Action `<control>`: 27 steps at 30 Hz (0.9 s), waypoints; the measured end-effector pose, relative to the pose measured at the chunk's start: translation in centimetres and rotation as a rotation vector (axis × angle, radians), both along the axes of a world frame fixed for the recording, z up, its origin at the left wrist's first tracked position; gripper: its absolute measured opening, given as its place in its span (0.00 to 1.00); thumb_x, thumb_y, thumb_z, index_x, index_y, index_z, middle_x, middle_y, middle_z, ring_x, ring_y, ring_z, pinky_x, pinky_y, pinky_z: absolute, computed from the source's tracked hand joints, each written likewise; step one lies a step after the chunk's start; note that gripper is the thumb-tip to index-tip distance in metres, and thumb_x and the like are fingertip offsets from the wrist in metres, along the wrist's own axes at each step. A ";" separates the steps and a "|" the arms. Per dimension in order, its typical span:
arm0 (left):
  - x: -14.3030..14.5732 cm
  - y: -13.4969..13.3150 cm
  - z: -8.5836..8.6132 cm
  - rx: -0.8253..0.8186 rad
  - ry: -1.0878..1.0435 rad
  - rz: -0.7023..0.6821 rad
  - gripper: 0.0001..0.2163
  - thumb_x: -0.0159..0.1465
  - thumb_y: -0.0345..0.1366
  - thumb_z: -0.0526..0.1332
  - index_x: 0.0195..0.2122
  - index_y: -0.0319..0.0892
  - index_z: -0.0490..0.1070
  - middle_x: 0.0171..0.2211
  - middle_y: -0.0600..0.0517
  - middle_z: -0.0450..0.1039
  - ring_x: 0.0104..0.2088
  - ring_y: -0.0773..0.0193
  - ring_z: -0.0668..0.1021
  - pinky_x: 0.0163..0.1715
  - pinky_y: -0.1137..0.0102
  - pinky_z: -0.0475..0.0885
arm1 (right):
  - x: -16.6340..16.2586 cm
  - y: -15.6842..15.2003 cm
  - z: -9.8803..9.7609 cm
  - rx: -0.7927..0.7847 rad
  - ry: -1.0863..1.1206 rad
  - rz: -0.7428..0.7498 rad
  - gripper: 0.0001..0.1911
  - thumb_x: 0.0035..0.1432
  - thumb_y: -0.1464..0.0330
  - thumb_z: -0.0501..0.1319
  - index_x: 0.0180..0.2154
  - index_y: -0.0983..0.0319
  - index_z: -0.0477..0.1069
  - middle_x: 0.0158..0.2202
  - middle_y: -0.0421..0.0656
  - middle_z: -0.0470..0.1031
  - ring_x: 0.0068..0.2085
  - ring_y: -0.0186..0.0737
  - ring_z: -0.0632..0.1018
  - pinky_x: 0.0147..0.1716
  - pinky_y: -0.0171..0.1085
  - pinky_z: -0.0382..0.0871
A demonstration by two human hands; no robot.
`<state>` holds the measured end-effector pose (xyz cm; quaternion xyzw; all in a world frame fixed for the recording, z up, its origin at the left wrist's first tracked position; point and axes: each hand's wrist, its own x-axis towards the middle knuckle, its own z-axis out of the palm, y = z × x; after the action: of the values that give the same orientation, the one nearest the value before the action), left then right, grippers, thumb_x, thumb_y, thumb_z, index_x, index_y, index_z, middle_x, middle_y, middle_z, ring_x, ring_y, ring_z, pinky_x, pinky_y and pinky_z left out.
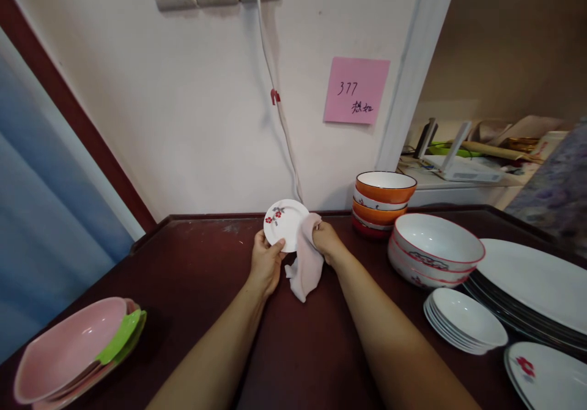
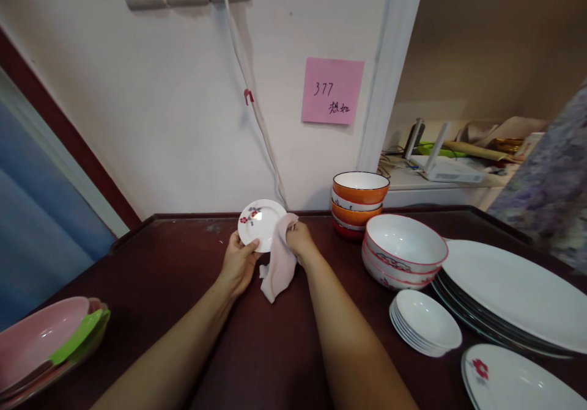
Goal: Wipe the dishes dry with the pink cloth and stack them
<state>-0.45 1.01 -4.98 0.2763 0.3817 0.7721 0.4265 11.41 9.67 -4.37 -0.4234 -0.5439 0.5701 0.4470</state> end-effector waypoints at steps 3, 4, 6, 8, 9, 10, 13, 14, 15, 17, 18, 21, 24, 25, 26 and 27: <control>-0.3 -0.2 0.3 -0.051 -0.035 -0.043 0.21 0.50 0.30 0.67 0.45 0.45 0.66 0.44 0.51 0.73 0.39 0.62 0.77 0.36 0.64 0.75 | -0.2 -0.1 0.0 0.009 0.023 0.005 0.16 0.45 0.68 0.59 0.38 0.66 0.76 0.33 0.48 0.80 0.33 0.42 0.79 0.30 0.36 0.72; -0.3 -0.3 0.4 -0.082 -0.029 -0.079 0.19 0.52 0.33 0.66 0.46 0.44 0.67 0.43 0.50 0.74 0.38 0.62 0.77 0.34 0.65 0.75 | -0.1 0.0 0.1 0.023 0.029 -0.011 0.17 0.46 0.68 0.58 0.39 0.66 0.75 0.35 0.47 0.80 0.34 0.42 0.79 0.32 0.36 0.72; -0.3 -0.4 0.2 -0.145 -0.002 -0.144 0.16 0.55 0.36 0.65 0.44 0.40 0.70 0.38 0.48 0.76 0.33 0.62 0.77 0.28 0.67 0.74 | 0.2 0.4 0.3 0.048 0.033 -0.052 0.18 0.47 0.67 0.58 0.41 0.66 0.74 0.37 0.47 0.80 0.37 0.41 0.79 0.35 0.36 0.72; -0.2 -0.3 0.0 -0.181 0.017 -0.169 0.15 0.53 0.35 0.67 0.41 0.35 0.72 0.34 0.46 0.76 0.29 0.62 0.77 0.26 0.69 0.74 | 0.5 0.7 0.5 0.059 0.028 -0.088 0.19 0.48 0.66 0.57 0.42 0.66 0.74 0.39 0.47 0.79 0.38 0.41 0.78 0.37 0.36 0.72; -0.1 -0.3 -0.1 -0.183 0.016 -0.167 0.15 0.52 0.33 0.68 0.40 0.34 0.73 0.33 0.45 0.77 0.29 0.63 0.77 0.27 0.69 0.74 | 0.5 0.8 0.5 0.058 0.024 -0.097 0.19 0.49 0.66 0.57 0.43 0.66 0.73 0.39 0.48 0.79 0.38 0.41 0.78 0.37 0.36 0.72; -0.1 -0.2 -0.2 -0.175 0.009 -0.157 0.15 0.52 0.32 0.68 0.40 0.34 0.73 0.35 0.45 0.77 0.30 0.62 0.77 0.29 0.68 0.74 | 0.4 0.7 0.5 0.054 0.018 -0.095 0.19 0.49 0.66 0.57 0.43 0.66 0.73 0.39 0.48 0.79 0.38 0.42 0.78 0.36 0.37 0.72; -0.2 0.2 -0.1 -0.098 -0.048 -0.087 0.16 0.53 0.30 0.67 0.43 0.39 0.72 0.43 0.46 0.77 0.39 0.60 0.79 0.40 0.65 0.75 | -0.4 -0.3 0.4 0.032 -0.007 -0.023 0.17 0.47 0.69 0.58 0.40 0.66 0.75 0.35 0.48 0.79 0.35 0.43 0.79 0.33 0.38 0.73; -0.3 0.3 0.0 -0.070 -0.076 -0.054 0.16 0.53 0.29 0.67 0.44 0.40 0.72 0.45 0.46 0.77 0.41 0.60 0.79 0.42 0.65 0.75 | -0.8 -0.8 0.4 0.023 -0.016 0.022 0.16 0.45 0.70 0.59 0.38 0.66 0.75 0.34 0.47 0.79 0.33 0.44 0.79 0.32 0.38 0.73; -0.5 0.3 0.1 -0.047 -0.102 -0.022 0.16 0.53 0.28 0.67 0.44 0.40 0.72 0.46 0.46 0.77 0.43 0.59 0.79 0.44 0.64 0.74 | -1.2 -1.3 0.4 0.019 -0.020 0.075 0.16 0.43 0.72 0.60 0.37 0.65 0.76 0.32 0.47 0.80 0.33 0.44 0.79 0.31 0.38 0.74; -0.7 0.4 0.2 -0.023 -0.137 0.018 0.17 0.53 0.26 0.67 0.44 0.41 0.72 0.46 0.46 0.77 0.44 0.58 0.79 0.46 0.64 0.74 | -1.8 -2.1 0.3 0.037 -0.007 0.172 0.16 0.40 0.74 0.61 0.36 0.65 0.77 0.32 0.46 0.80 0.33 0.44 0.79 0.33 0.39 0.74; -0.7 0.4 0.3 -0.023 -0.143 0.021 0.17 0.53 0.26 0.67 0.45 0.41 0.72 0.46 0.46 0.77 0.44 0.58 0.79 0.46 0.64 0.74 | -2.0 -2.3 0.3 0.052 0.008 0.193 0.16 0.40 0.74 0.62 0.36 0.64 0.77 0.32 0.45 0.80 0.34 0.44 0.80 0.34 0.39 0.75; -0.6 0.2 0.3 -0.021 -0.124 -0.033 0.18 0.53 0.27 0.67 0.46 0.40 0.72 0.44 0.46 0.78 0.42 0.58 0.79 0.46 0.63 0.74 | -2.1 -2.0 0.1 0.081 0.041 0.125 0.16 0.40 0.73 0.63 0.36 0.65 0.77 0.37 0.47 0.80 0.39 0.46 0.80 0.39 0.40 0.74; -0.1 -0.1 0.2 -0.064 -0.082 -0.098 0.18 0.53 0.29 0.68 0.46 0.38 0.72 0.43 0.45 0.78 0.39 0.57 0.80 0.44 0.61 0.75 | -1.4 -0.6 0.2 0.064 0.038 -0.054 0.17 0.42 0.69 0.63 0.38 0.65 0.76 0.42 0.50 0.79 0.45 0.48 0.78 0.42 0.41 0.73; 0.1 -0.1 0.2 -0.088 -0.068 -0.111 0.19 0.52 0.29 0.69 0.46 0.38 0.72 0.42 0.44 0.78 0.39 0.56 0.80 0.44 0.60 0.75 | -1.1 -0.1 0.3 0.055 0.040 -0.114 0.18 0.45 0.67 0.63 0.40 0.65 0.75 0.44 0.51 0.78 0.47 0.49 0.77 0.43 0.41 0.73; 0.2 -0.1 0.2 -0.101 -0.057 -0.120 0.19 0.52 0.30 0.69 0.46 0.38 0.72 0.42 0.44 0.78 0.39 0.56 0.80 0.44 0.60 0.74 | -0.6 0.4 0.5 0.041 0.047 -0.178 0.19 0.47 0.64 0.62 0.42 0.65 0.74 0.45 0.51 0.78 0.48 0.49 0.77 0.43 0.41 0.72; 0.3 -0.2 0.2 -0.098 -0.045 -0.125 0.19 0.52 0.31 0.69 0.46 0.38 0.72 0.42 0.44 0.78 0.40 0.56 0.80 0.45 0.60 0.74 | -0.2 0.8 0.7 0.025 0.057 -0.237 0.20 0.50 0.62 0.60 0.45 0.64 0.73 0.47 0.51 0.77 0.49 0.48 0.76 0.43 0.41 0.72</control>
<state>-0.11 0.85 -4.77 0.2612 0.3912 0.7302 0.4954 11.25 10.48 -3.70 -0.4628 -0.4843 0.5181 0.5319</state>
